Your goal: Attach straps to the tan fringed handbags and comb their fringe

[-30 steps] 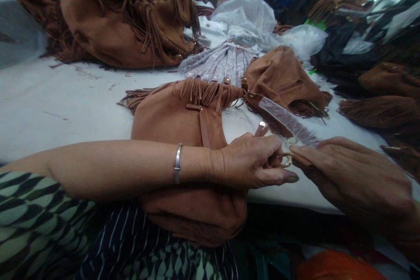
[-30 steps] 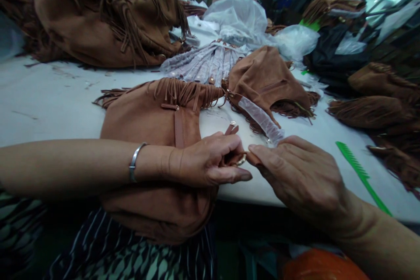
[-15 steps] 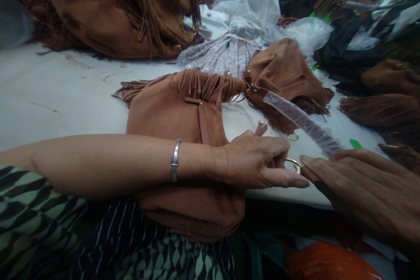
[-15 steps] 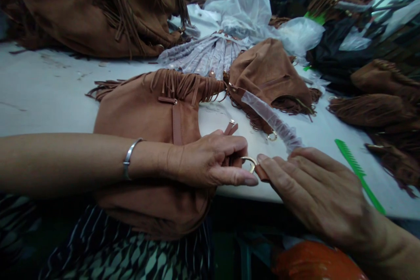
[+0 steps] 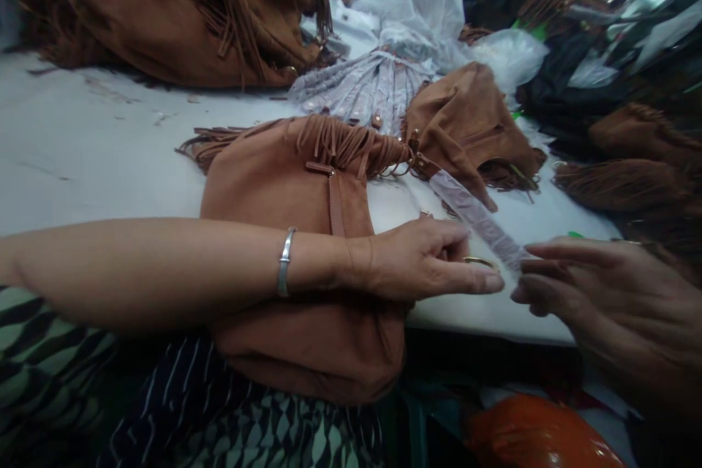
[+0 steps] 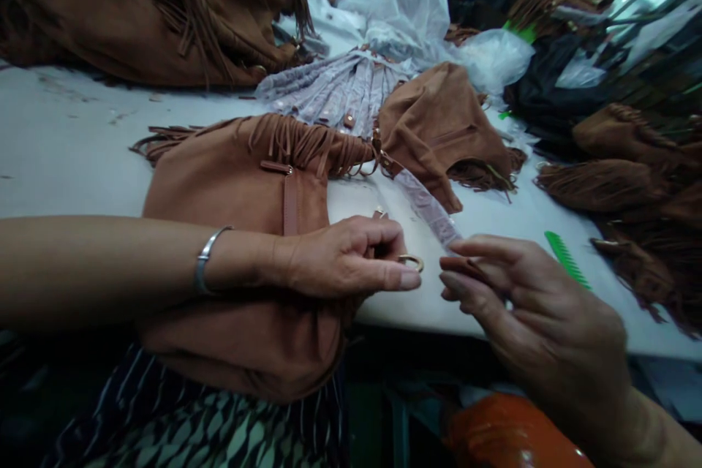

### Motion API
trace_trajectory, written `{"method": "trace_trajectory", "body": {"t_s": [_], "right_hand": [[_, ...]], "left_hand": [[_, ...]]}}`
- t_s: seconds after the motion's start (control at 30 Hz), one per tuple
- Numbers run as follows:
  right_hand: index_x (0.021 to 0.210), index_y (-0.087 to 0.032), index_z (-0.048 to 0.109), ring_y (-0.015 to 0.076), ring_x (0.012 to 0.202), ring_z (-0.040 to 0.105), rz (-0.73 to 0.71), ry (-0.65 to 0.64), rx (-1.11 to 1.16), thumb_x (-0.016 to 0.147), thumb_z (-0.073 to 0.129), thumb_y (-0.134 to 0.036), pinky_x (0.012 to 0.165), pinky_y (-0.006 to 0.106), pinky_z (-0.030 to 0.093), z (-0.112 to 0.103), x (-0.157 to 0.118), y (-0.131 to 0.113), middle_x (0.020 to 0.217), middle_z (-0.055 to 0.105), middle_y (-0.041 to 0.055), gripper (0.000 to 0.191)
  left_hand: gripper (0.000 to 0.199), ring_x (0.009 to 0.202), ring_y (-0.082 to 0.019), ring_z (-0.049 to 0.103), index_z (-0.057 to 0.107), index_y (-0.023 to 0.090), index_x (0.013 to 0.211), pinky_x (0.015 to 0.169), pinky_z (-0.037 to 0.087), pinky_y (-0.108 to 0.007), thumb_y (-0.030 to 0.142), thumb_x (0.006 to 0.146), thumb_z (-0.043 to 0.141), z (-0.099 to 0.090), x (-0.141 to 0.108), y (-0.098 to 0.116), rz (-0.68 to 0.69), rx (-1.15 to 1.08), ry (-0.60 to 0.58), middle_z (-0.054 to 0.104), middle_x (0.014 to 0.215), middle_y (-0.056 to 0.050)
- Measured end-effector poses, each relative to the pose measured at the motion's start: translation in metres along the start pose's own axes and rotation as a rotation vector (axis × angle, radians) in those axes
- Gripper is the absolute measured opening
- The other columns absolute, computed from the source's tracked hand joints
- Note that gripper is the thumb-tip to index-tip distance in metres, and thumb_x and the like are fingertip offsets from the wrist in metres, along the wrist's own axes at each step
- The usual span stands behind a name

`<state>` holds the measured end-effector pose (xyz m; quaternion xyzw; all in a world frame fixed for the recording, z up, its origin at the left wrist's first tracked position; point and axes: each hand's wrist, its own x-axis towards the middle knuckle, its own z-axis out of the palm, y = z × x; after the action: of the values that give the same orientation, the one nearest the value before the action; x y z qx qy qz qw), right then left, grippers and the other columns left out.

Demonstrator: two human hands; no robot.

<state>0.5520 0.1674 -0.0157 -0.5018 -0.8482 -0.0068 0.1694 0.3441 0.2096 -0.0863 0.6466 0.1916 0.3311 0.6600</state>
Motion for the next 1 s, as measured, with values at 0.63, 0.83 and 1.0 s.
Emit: {"method": "trace_trajectory", "body": {"t_s": [0.63,0.83,1.0], "right_hand": [[0.104,-0.018,0.057,0.0194,0.065,0.059,-0.518,0.027,-0.178,0.089,0.053,-0.011,0.065,0.035,0.048,0.012,0.006,0.005,0.074,0.065,0.0057,0.017],[0.106,-0.009,0.055,0.0223,0.063,0.058,-0.725,0.060,-0.289,0.089,0.053,-0.009,0.063,0.038,0.045,0.007,0.013,0.003,0.072,0.067,0.0118,0.018],[0.108,-0.010,0.055,0.0215,0.061,0.059,-0.727,0.044,-0.311,0.086,0.053,-0.004,0.065,0.038,0.044,0.002,0.013,-0.005,0.073,0.068,0.0119,0.022]], "left_hand": [[0.034,0.053,-0.006,0.040,0.041,0.017,0.074,0.047,0.031,-0.017,0.046,0.084,0.056,-0.004,0.004,-0.005,-0.015,0.033,-0.044,0.045,0.061,0.005],[0.032,0.056,-0.007,0.037,0.041,0.016,0.072,0.049,0.029,-0.019,0.041,0.085,0.056,-0.004,0.005,-0.005,0.009,0.146,-0.046,0.042,0.062,0.006],[0.030,0.057,-0.007,0.035,0.041,0.016,0.071,0.049,0.026,-0.019,0.036,0.084,0.059,-0.004,0.005,-0.004,0.001,0.202,-0.034,0.041,0.061,0.006]]}}
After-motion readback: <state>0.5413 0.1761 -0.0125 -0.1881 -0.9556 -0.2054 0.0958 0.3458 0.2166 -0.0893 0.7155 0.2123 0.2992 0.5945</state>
